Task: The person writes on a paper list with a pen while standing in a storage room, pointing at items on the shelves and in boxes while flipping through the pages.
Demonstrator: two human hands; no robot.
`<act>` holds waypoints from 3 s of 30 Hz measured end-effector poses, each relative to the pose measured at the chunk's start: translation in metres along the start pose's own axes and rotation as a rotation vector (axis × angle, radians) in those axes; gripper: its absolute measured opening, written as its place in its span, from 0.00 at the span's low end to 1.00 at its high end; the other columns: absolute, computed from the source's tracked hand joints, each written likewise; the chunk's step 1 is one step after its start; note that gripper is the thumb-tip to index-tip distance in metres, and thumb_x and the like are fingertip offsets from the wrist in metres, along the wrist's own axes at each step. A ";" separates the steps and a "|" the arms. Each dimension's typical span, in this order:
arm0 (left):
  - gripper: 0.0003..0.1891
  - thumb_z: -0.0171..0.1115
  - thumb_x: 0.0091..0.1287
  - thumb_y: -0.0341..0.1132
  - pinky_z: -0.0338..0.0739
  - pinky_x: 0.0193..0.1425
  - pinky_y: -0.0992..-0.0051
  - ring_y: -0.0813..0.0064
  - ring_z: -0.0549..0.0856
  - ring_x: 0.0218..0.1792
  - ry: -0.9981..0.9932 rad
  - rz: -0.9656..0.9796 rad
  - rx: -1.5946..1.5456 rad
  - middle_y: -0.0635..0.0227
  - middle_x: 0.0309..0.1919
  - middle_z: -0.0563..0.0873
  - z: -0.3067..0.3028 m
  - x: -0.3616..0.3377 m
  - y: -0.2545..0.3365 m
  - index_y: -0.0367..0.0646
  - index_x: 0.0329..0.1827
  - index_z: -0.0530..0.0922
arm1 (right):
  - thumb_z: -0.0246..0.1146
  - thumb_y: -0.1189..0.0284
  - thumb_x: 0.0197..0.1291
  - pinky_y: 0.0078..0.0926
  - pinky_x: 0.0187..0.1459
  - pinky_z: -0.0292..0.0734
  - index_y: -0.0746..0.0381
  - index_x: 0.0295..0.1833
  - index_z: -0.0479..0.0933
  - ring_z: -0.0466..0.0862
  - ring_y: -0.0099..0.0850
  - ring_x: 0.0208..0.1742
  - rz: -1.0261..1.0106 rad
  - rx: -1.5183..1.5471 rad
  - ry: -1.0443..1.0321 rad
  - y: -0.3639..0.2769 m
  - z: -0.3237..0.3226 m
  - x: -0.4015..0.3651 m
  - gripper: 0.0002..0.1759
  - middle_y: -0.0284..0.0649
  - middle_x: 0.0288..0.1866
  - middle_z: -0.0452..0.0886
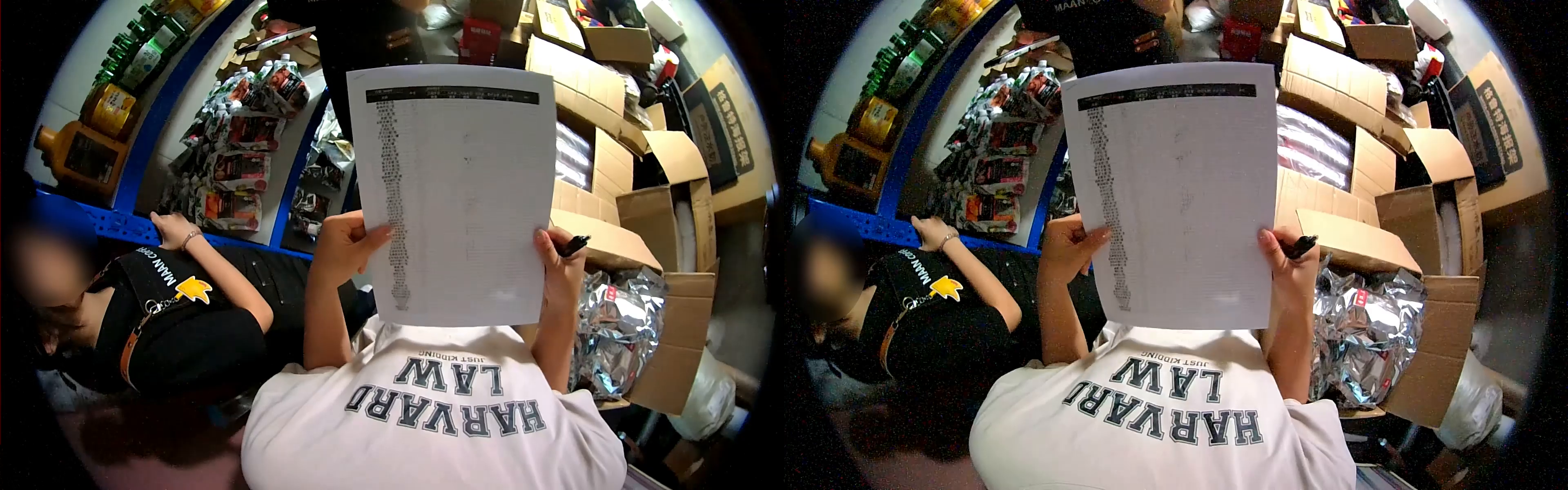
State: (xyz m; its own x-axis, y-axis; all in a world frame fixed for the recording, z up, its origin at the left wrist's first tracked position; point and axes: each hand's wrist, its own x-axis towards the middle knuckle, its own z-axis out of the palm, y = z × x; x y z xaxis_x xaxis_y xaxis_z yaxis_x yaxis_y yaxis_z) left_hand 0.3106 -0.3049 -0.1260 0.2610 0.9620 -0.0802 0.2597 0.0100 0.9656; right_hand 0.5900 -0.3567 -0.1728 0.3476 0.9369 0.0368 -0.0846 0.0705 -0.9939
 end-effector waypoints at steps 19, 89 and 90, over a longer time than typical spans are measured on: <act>0.11 0.59 0.55 0.32 0.67 0.19 0.86 0.87 0.75 0.18 -0.065 -0.063 -0.046 0.65 0.24 0.81 0.009 0.000 0.003 0.33 0.37 0.76 | 0.59 0.67 0.52 0.10 0.19 0.55 0.68 0.27 0.75 0.64 0.13 0.19 0.056 0.022 -0.034 0.005 0.000 0.009 0.13 0.25 0.18 0.69; 0.06 0.59 0.55 0.29 0.64 0.26 0.89 0.90 0.73 0.22 0.431 0.484 -0.434 0.73 0.21 0.79 0.022 0.016 0.015 0.36 0.32 0.77 | 0.58 0.75 0.51 0.13 0.32 0.62 0.67 0.33 0.74 0.68 0.16 0.28 -0.118 -0.001 -0.088 0.018 -0.020 0.000 0.06 0.27 0.25 0.71; 0.06 0.59 0.55 0.30 0.64 0.27 0.89 0.90 0.73 0.22 0.436 0.492 -0.426 0.74 0.21 0.79 0.021 0.016 0.013 0.36 0.32 0.77 | 0.58 0.75 0.51 0.13 0.32 0.62 0.67 0.33 0.74 0.68 0.16 0.28 -0.131 -0.006 -0.088 0.015 -0.019 -0.001 0.06 0.27 0.25 0.71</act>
State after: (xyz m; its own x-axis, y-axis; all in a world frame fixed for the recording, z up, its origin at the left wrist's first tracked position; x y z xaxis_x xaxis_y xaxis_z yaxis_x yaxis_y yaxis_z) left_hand 0.3381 -0.2949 -0.1202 -0.1578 0.9026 0.4006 -0.1931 -0.4261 0.8838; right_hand 0.6061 -0.3632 -0.1900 0.2719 0.9464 0.1745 -0.0380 0.1917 -0.9807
